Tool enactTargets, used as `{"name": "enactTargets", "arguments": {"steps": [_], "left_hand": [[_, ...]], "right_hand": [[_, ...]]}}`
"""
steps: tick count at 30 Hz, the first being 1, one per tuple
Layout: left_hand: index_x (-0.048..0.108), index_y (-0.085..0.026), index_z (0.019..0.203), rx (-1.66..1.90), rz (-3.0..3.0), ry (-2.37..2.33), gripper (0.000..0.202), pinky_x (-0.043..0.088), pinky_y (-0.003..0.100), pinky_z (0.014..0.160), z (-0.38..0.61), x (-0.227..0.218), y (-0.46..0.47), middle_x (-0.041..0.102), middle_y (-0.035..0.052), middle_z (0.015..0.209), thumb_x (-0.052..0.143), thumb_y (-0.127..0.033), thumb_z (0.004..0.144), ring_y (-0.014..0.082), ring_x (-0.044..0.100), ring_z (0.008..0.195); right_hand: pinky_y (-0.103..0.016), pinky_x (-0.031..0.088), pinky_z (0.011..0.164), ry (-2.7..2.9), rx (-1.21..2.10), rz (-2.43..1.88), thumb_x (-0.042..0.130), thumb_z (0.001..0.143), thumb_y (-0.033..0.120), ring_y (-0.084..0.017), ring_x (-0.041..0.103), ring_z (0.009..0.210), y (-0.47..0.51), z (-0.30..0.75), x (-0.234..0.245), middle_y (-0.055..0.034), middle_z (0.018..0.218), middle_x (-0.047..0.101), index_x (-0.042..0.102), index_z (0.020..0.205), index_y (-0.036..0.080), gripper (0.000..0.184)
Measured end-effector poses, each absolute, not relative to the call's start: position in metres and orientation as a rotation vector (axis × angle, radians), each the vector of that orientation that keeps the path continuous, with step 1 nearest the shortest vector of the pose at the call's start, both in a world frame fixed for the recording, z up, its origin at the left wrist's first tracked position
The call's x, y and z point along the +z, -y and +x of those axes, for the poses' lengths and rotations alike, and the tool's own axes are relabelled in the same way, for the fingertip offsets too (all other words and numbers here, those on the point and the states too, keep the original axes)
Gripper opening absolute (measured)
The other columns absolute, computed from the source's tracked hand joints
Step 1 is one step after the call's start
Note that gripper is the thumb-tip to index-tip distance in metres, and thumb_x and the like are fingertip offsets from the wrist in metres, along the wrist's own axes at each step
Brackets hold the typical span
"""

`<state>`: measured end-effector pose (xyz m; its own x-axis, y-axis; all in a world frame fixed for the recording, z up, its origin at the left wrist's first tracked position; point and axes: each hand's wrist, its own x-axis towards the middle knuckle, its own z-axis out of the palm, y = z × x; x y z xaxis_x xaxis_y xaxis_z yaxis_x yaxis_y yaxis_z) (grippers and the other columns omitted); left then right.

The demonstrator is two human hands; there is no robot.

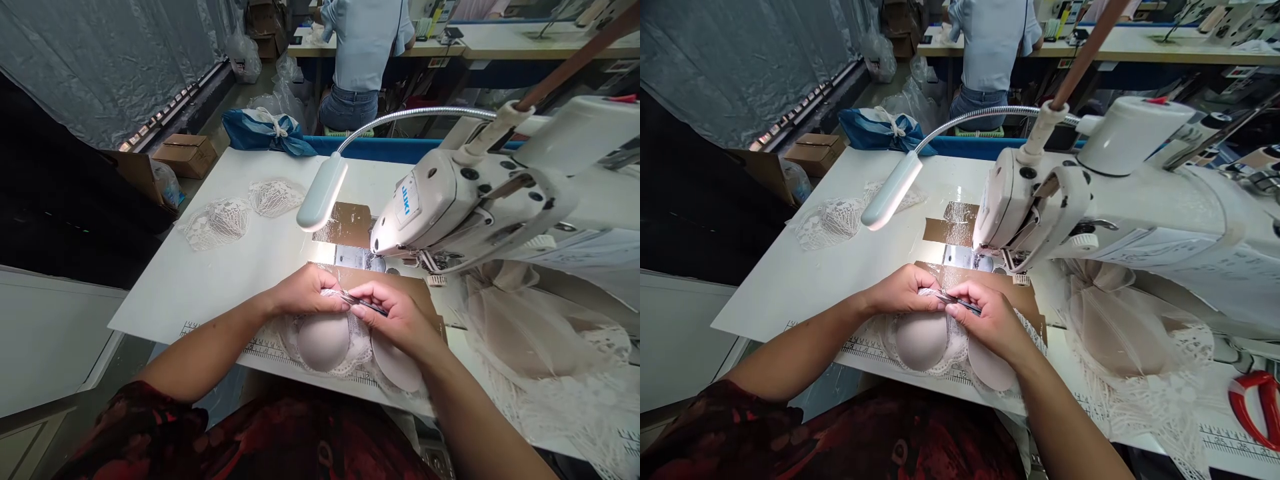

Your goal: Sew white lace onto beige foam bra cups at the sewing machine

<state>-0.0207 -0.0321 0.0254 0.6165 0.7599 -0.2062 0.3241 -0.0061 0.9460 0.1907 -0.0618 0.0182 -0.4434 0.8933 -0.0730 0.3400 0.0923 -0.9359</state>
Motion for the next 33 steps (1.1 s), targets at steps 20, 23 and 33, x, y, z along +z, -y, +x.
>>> {"name": "enactTargets", "arguments": {"steps": [20,23,33], "left_hand": [[0.064,-0.012,0.081,0.287,1.697,-0.875,0.023,0.039,0.020,0.058,-0.034,0.029,0.020,0.061,0.0010,0.076,0.064,-0.035,0.078,0.0120,0.054,0.068],[0.063,-0.013,0.074,0.200,1.891,-1.131,0.020,0.036,0.022,0.053,-0.036,0.042,0.008,0.059,0.0000,0.067,0.059,-0.032,0.080,0.0122,0.052,0.060],[0.061,-0.015,0.113,0.397,2.547,-1.322,0.029,0.050,0.036,0.088,0.000,0.044,0.021,0.060,0.0106,0.116,0.051,-0.027,0.088,0.0240,0.057,0.105]], "right_hand": [[-0.024,0.033,0.056,1.703,1.191,-1.415,0.055,0.082,0.032,-0.011,0.042,0.061,0.067,0.189,0.018,0.0052,0.067,0.044,0.044,0.075,0.022,0.017],[-0.026,0.032,0.060,1.906,0.916,-1.577,0.051,0.082,0.026,-0.014,0.046,0.065,0.067,0.198,0.024,0.0037,0.070,0.052,0.045,0.075,0.022,0.010],[-0.026,0.032,0.060,2.250,0.756,-1.723,0.044,0.088,0.032,-0.018,0.054,0.073,0.058,0.231,0.038,-0.0032,0.080,0.065,0.057,0.075,0.021,0.021]]}}
